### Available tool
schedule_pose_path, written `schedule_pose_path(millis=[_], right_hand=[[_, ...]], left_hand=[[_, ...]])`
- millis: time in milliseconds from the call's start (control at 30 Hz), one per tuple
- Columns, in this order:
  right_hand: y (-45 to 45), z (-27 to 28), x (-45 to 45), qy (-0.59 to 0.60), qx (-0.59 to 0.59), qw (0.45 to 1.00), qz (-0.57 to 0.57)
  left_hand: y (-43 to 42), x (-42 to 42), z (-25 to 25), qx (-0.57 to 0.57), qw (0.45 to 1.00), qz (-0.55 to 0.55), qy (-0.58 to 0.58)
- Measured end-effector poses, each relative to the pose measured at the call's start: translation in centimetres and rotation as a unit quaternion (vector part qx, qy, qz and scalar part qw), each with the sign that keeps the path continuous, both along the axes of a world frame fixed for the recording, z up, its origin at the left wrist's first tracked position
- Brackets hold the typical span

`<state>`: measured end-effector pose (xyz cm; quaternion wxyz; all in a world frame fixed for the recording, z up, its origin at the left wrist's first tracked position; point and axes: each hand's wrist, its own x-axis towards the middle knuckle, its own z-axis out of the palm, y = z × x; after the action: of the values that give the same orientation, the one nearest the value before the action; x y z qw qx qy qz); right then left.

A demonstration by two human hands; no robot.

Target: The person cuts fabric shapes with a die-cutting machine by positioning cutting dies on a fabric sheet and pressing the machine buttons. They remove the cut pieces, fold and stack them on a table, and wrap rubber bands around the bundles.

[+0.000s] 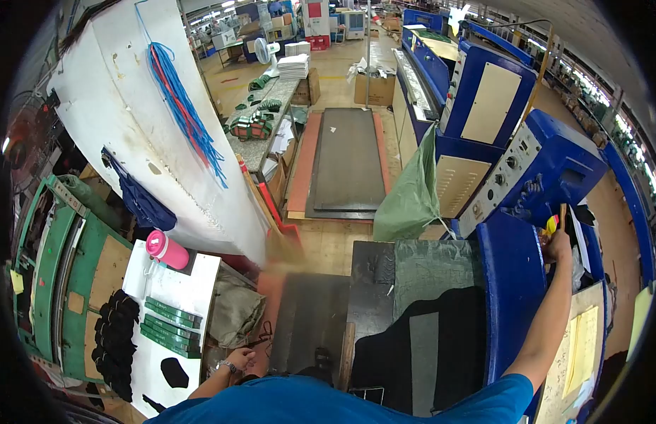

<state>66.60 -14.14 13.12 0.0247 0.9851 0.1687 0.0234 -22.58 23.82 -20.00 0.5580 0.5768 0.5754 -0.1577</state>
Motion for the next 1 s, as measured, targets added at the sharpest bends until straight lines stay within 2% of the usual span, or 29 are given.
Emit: schedule_pose_path(millis=[67,100,133,167,233,267,333,367,433,467,567,633,700,767,800,900,933,967,1000], right_hand=[[-0.1,-0.6,0.1,-0.039,-0.014,0.999,-0.012],[0.0,-0.4,-0.6,0.023,0.138,0.990,-0.010],[0.2,-0.8,-0.5,-0.029,0.081,0.995,-0.056],[-0.8,-1.8,1.0,-0.034,0.064,0.997,-0.027],[0.8,0.0,-1.9,-0.016,0.018,1.000,-0.015],[0.6,-0.6,-0.8,0.018,0.060,0.997,-0.054],[1.2,0.2,-2.3,0.005,0.028,0.998,-0.049],[1.0,0.5,-2.4,0.007,-0.007,0.999,-0.041],[-0.7,-0.8,0.3,-0.021,0.015,1.000,-0.017],[-0.9,-0.2,0.1,-0.020,-0.020,0.999,0.018],[-1.0,1.8,-1.2,-0.008,0.098,0.995,0.006],[0.2,5.2,-5.1,0.052,0.118,0.991,-0.037],[-1.1,5.3,-4.2,0.045,0.163,0.986,-0.010],[-2.1,5.6,-4.1,-0.020,0.133,0.991,0.012],[-2.7,5.7,-4.2,-0.013,0.171,0.985,-0.007],[-4.1,6.1,-4.8,0.012,0.284,0.958,-0.046],[-4.4,6.3,-5.5,0.042,0.358,0.930,-0.073],[-4.7,6.5,-6.4,0.043,0.352,0.932,-0.078],[-4.7,6.8,-7.4,0.048,0.423,0.902,-0.077]], left_hand=[[0.0,0.0,0.3,-0.010,0.999,0.038,-0.021],[0.1,-0.2,0.8,-0.011,0.999,0.024,-0.021],[0.2,0.1,1.5,0.013,1.000,-0.008,-0.014],[0.3,0.6,1.3,0.037,0.998,-0.040,-0.009],[0.0,0.2,0.0,0.006,0.999,0.051,-0.010],[-0.1,-1.0,-1.6,0.005,0.999,0.037,-0.011],[0.7,-2.6,-5.0,-0.081,0.991,0.095,-0.035],[0.7,-2.2,-4.6,-0.082,0.992,0.086,-0.035],[-0.2,-2.7,-3.5,-0.052,0.992,0.107,-0.034],[-0.7,-1.0,-0.5,-0.040,0.993,0.110,-0.010],[-0.9,-1.0,0.6,-0.055,0.988,0.141,-0.013],[-0.9,-1.6,-0.5,-0.061,0.987,0.145,-0.015],[-0.7,-2.0,-1.4,-0.069,0.987,0.143,-0.008],[-0.8,-2.9,-2.1,-0.087,0.979,0.168,-0.070],[-0.5,-3.4,-2.3,-0.114,0.978,0.155,-0.082],[-1.0,-3.9,-2.9,-0.100,0.973,0.196,-0.076],[-1.0,-4.4,-3.1,-0.087,0.976,0.181,-0.079],[-1.1,-4.7,-3.4,-0.093,0.977,0.179,-0.075],[-1.0,-5.1,-3.6,-0.082,0.979,0.168,-0.079]])
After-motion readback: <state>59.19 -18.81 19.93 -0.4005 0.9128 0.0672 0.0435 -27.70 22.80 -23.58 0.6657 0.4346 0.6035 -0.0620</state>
